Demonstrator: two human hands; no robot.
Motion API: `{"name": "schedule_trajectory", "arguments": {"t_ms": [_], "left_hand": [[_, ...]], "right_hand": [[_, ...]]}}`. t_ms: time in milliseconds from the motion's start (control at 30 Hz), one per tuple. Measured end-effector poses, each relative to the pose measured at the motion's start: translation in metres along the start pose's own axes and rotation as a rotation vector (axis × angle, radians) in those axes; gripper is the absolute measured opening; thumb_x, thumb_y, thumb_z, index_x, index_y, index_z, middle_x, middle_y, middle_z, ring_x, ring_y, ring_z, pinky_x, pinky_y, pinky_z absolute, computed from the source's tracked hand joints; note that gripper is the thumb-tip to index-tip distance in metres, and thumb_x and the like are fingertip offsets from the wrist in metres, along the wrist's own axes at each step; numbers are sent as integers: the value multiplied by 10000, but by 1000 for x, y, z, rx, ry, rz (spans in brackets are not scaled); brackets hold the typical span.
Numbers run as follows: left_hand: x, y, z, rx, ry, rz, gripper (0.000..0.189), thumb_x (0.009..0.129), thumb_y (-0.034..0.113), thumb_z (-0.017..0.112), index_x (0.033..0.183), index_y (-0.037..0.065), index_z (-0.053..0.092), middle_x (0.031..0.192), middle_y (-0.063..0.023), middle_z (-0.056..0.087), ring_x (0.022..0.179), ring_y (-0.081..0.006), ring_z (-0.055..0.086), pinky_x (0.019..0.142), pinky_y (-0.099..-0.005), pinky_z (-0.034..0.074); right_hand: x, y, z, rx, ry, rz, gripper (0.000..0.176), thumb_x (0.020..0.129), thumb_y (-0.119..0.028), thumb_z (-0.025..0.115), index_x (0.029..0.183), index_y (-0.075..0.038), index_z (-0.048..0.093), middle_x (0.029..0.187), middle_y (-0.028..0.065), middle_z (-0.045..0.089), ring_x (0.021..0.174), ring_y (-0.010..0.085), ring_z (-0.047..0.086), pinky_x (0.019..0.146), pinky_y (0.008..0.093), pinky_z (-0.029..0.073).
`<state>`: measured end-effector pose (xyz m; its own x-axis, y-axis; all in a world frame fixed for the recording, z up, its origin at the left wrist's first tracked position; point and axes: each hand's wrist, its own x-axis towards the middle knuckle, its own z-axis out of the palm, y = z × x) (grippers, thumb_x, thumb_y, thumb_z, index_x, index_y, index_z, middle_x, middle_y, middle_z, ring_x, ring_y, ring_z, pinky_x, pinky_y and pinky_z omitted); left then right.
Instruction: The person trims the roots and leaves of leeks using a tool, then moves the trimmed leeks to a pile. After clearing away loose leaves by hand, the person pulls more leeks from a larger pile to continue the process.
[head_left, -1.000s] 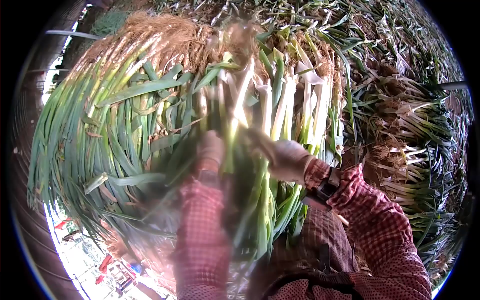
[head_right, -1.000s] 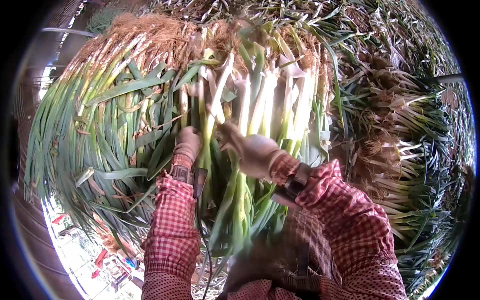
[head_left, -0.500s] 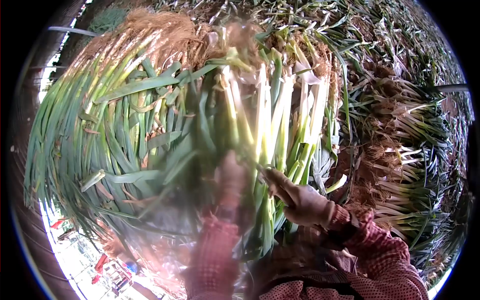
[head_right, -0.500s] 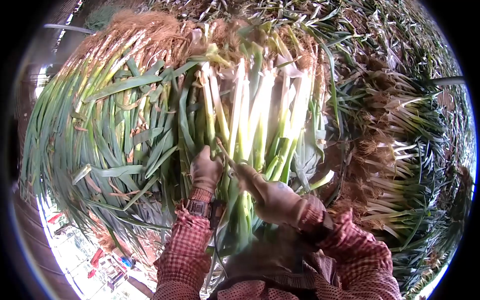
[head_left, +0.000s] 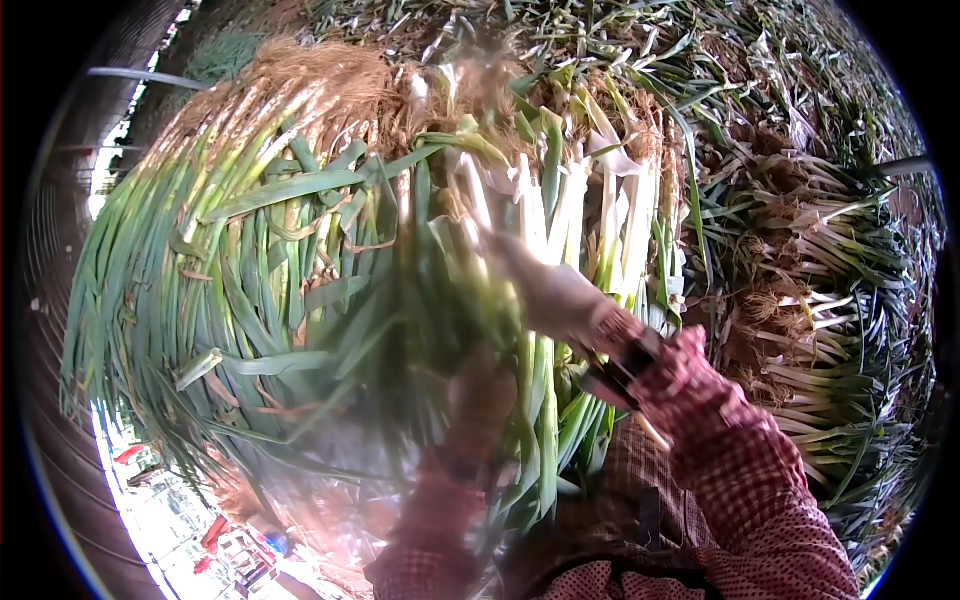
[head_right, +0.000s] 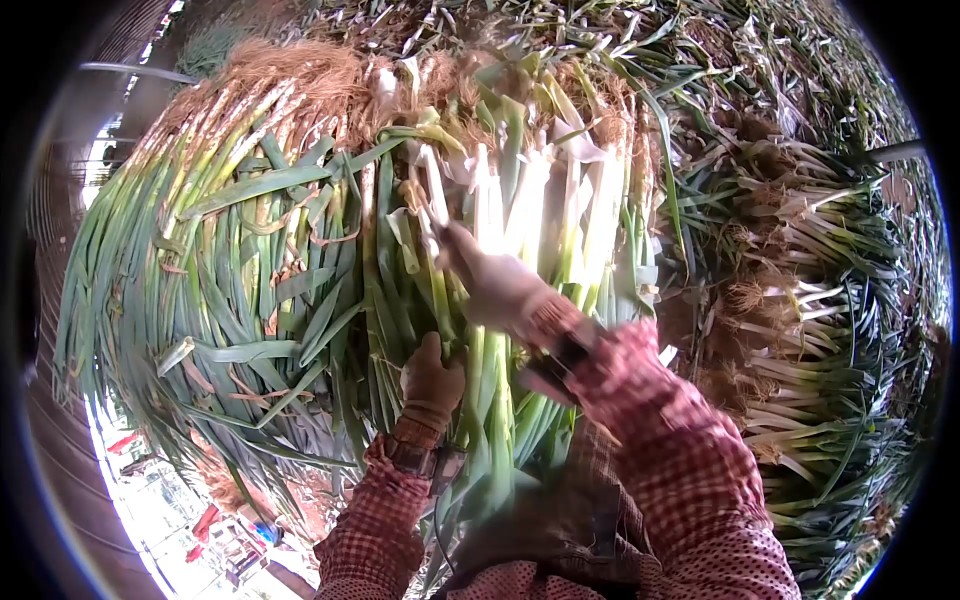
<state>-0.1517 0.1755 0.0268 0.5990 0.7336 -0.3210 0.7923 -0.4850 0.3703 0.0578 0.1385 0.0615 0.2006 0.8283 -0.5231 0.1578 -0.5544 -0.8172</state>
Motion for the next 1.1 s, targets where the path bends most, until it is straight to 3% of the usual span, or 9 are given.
{"name": "schedule_trajectory", "arguments": {"t_ms": [200,433,567,633,733,800,933,1000,1100], "left_hand": [[-4,-12,6,-75,150,122,575,873,185,684,1400,74,483,1043,-232,714,931,-444,695,813,-506,568],[-7,-16,12,-140,146,172,565,864,153,667,1398,66,504,1013,-242,716,883,-447,702,762,-496,583],[-16,-4,5,-163,115,158,560,864,161,674,1388,52,513,982,-243,717,861,-455,702,741,-502,581],[-20,1,4,-214,91,168,556,853,145,680,1376,43,520,994,-247,710,875,-459,696,750,-500,578],[-23,11,10,-290,30,190,561,822,96,689,1355,31,528,1071,-258,680,949,-454,677,797,-479,568],[-18,15,11,-310,15,258,578,800,68,699,1349,28,524,1139,-260,653,1016,-437,661,843,-452,558],[10,18,9,-587,-344,-9,598,786,92,754,1330,-7,528,1247,-214,628,1125,-317,629,952,-393,521],[30,70,-23,-533,-394,-212,576,811,106,751,1324,-40,531,1277,-232,618,1165,-316,611,986,-387,514],[64,47,23,-429,-416,-73,719,849,216,745,1405,-88,406,1312,-265,603,1116,-336,643,968,-396,551]], "right_hand": [[-55,8,10,-56,-72,-81,903,873,118,464,1624,-211,86,1127,212,678,704,257,678,553,348,594],[4,-2,-5,-35,-12,48,856,913,68,501,1630,-189,108,1003,190,692,655,228,648,491,316,552],[-12,7,-15,9,-64,-108,812,907,124,443,1613,-169,171,1273,189,633,657,205,645,503,304,565],[-60,-10,-31,129,-144,48,816,898,126,436,1613,-166,174,1426,204,549,654,188,639,512,286,571],[-76,69,-25,116,203,9,916,822,110,486,1614,-236,183,1335,236,620,603,187,623,541,298,584],[-75,80,-25,115,178,-75,957,777,63,518,1626,-193,159,1237,226,665,609,199,624,527,322,565],[-58,86,-24,130,198,-89,952,783,83,478,1638,-119,111,1506,229,466,845,279,696,623,337,604],[-53,81,-27,176,133,-36,919,814,113,443,1636,-127,109,1579,222,399,901,279,708,610,320,611],[-68,45,-34,111,-63,44,875,869,124,434,1636,-149,113,1552,228,430,863,252,711,539,288,594]]}}
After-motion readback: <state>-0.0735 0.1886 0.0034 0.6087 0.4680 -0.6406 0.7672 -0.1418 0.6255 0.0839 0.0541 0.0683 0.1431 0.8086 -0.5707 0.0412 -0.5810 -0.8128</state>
